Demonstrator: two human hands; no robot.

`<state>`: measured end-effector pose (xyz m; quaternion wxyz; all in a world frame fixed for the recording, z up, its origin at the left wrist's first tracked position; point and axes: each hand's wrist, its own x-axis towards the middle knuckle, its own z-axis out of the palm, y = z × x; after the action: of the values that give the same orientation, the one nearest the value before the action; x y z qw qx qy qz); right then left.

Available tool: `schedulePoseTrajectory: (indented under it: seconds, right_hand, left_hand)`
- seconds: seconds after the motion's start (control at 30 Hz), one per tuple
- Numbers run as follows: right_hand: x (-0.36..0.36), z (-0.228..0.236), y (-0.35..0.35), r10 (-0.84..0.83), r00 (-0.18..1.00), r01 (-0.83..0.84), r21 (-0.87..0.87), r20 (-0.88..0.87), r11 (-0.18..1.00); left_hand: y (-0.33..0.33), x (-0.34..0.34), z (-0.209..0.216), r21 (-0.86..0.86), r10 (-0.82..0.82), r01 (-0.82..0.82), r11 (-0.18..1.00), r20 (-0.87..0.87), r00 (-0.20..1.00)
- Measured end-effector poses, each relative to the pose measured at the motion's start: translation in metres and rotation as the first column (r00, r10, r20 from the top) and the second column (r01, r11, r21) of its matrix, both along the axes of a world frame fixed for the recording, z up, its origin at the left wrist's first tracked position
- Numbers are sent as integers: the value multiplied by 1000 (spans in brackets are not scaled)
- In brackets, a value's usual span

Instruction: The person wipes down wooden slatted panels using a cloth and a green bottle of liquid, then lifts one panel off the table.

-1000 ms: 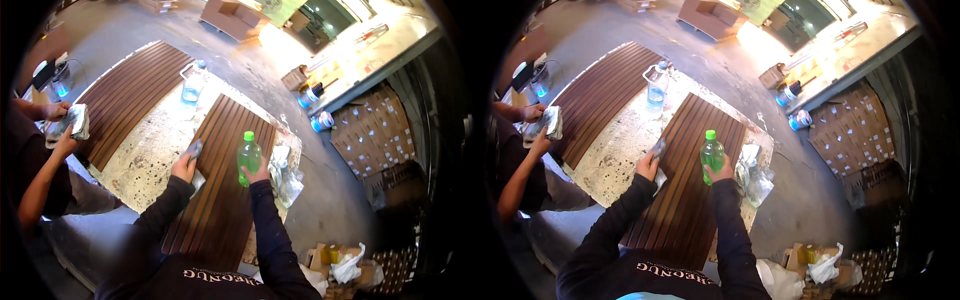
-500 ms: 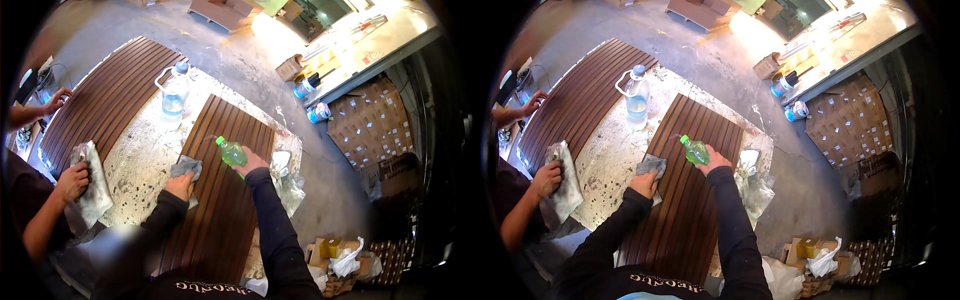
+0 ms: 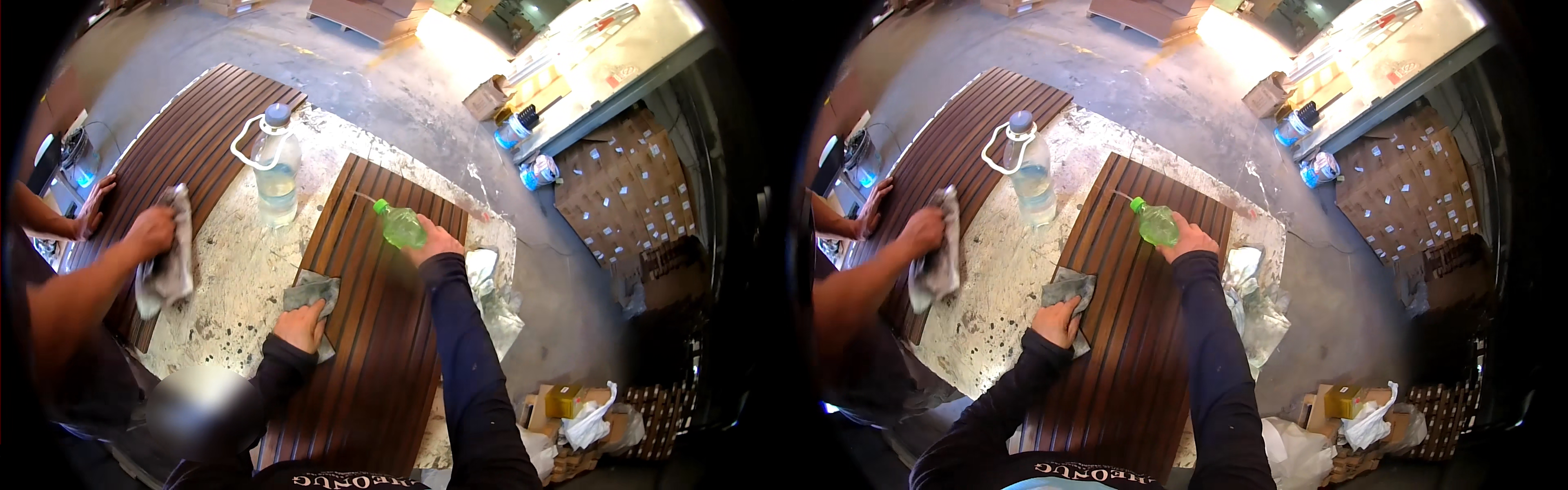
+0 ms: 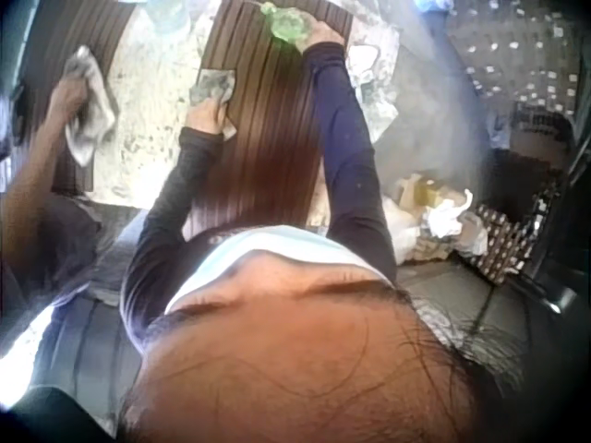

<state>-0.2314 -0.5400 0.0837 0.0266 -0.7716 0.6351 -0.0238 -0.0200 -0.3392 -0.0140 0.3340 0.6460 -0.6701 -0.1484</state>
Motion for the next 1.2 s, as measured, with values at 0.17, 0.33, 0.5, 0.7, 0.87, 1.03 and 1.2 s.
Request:
schedulePoseTrajectory:
  seconds: [0.17,0.33,0.5,0.7,0.87,1.03,1.2]
  right_hand:
    - [-16,-8,8,-70,983,69,11,173,998]
    - [-44,-63,17,1,587,287,-210,809,935]
    - [-55,-112,37,219,132,477,-256,967,841]
    - [-65,-110,37,178,113,391,-208,978,897]
    - [-67,-100,45,146,166,380,-200,975,903]
    - [-53,-99,50,93,-13,462,-76,996,884]
    - [-36,-98,51,109,41,401,-116,993,909]
  left_hand:
    - [-40,2,11,-32,203,-230,973,-363,909]
    - [-129,-3,-17,-107,149,-150,983,-17,989]
    - [-227,-23,-33,-52,87,-76,996,278,957]
    - [-339,-17,-31,-53,91,-77,996,346,934]
    - [-193,-9,-27,-70,-24,54,996,368,930]
    - [-234,-14,-35,-134,37,20,991,410,911]
    - [-348,-1,-27,-191,150,-82,978,378,913]
